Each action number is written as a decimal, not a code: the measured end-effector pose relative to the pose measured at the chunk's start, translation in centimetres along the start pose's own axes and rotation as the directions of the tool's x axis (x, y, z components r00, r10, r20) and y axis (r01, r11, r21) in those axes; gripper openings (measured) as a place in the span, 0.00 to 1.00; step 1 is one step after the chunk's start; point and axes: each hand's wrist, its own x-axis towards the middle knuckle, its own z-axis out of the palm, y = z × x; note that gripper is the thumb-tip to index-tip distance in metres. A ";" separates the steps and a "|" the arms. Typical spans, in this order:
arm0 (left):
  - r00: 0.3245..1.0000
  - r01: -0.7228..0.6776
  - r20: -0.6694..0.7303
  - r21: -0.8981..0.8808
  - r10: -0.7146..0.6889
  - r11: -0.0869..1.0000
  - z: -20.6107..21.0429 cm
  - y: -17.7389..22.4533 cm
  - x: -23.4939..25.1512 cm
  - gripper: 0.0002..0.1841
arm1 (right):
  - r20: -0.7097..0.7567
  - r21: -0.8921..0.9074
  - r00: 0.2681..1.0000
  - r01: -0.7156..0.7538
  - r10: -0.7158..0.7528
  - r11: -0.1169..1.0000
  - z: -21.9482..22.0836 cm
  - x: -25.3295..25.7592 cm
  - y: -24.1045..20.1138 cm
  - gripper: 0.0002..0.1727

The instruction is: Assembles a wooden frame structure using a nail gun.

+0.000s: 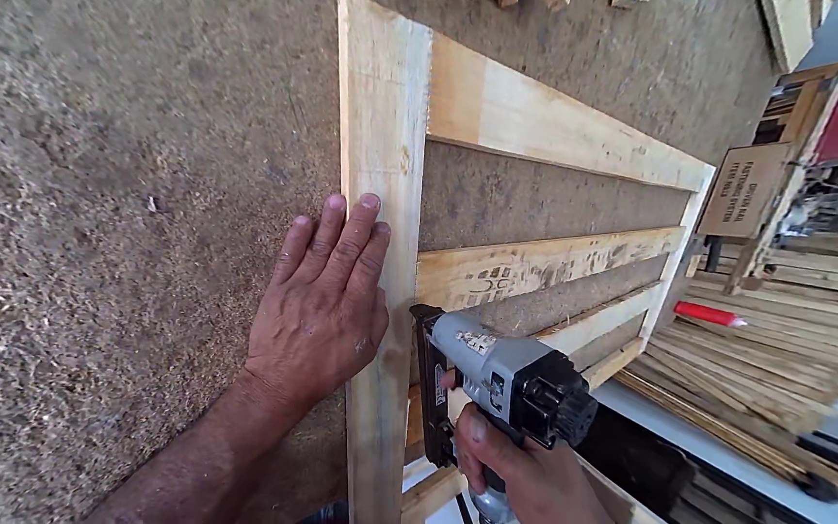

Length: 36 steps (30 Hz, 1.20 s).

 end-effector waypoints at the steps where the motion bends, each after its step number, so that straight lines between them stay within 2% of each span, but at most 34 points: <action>1: 1.000 -0.001 -0.002 -0.001 0.001 1.000 0.0 0.0 0.0 0.31 | -0.001 0.003 1.000 -0.002 0.002 1.000 0.0 -0.1 0.1 0.27; 8: 1.000 -0.008 0.005 0.003 0.008 1.000 -0.1 0.0 0.0 0.31 | 0.008 0.059 1.000 -0.005 0.005 0.998 0.2 -0.6 1.0 0.26; 12: 1.000 -0.014 0.007 -0.002 0.015 1.000 0.0 -0.3 -0.1 0.31 | -0.006 0.031 1.000 -0.012 0.012 0.999 0.3 -0.3 1.2 0.25; 15: 0.994 -0.039 -0.101 -0.103 0.029 0.994 0.0 -0.5 -0.5 0.25 | -0.007 -0.069 1.000 -0.027 0.026 0.997 -0.3 -1.5 1.4 0.25; 17: 0.966 -0.127 -0.248 -0.227 0.069 0.966 -0.6 0.1 -0.6 0.17 | -0.005 -0.103 1.000 0.008 -0.008 0.995 -1.0 -4.7 3.1 0.25; 18: 0.956 -0.174 -0.275 -0.234 0.107 0.956 -0.9 1.0 -0.6 0.14 | -0.008 -0.133 1.000 0.018 -0.019 0.991 -1.3 -6.7 4.2 0.24; 19: 0.960 -0.213 -0.234 -0.249 0.155 0.945 -1.2 2.3 -0.8 0.13 | -0.013 -0.180 1.000 0.009 -0.011 0.984 -1.3 -8.6 5.2 0.24; 21: 0.948 -0.304 0.005 -0.283 0.319 0.910 -0.7 5.0 -0.9 0.14 | -0.037 -0.262 0.999 -0.036 0.028 0.964 -0.7 -11.0 7.6 0.26; 22: 0.892 -0.372 0.153 -0.287 0.425 0.883 0.2 6.0 -0.5 0.15 | -0.043 -0.275 0.998 -0.057 0.047 0.960 -0.1 -11.6 8.5 0.28; 24: 0.717 -0.519 0.371 -0.280 0.590 0.808 2.5 7.0 0.3 0.13 | -0.065 -0.238 0.996 -0.073 0.059 0.969 1.1 -12.0 9.4 0.29; 25: 0.641 -0.567 0.441 -0.279 0.628 0.775 3.3 7.2 0.8 0.14 | -0.088 -0.195 0.995 -0.072 0.056 0.978 1.5 -11.9 9.5 0.28; 27: 0.537 -0.598 0.526 -0.313 0.659 0.738 3.9 7.3 1.5 0.14 | -0.136 -0.122 0.988 -0.089 0.072 0.989 2.1 -11.4 9.7 0.26; 30: 0.500 -0.574 0.573 -0.343 0.650 0.744 3.9 7.3 2.0 0.14 | -0.149 -0.092 0.983 -0.119 0.105 0.989 2.1 -9.9 9.7 0.25; 36: 0.461 -0.522 0.700 -0.282 0.545 0.805 3.5 8.7 2.9 0.10 | -0.041 -0.288 0.979 -0.203 0.200 0.936 2.3 -8.3 9.1 0.29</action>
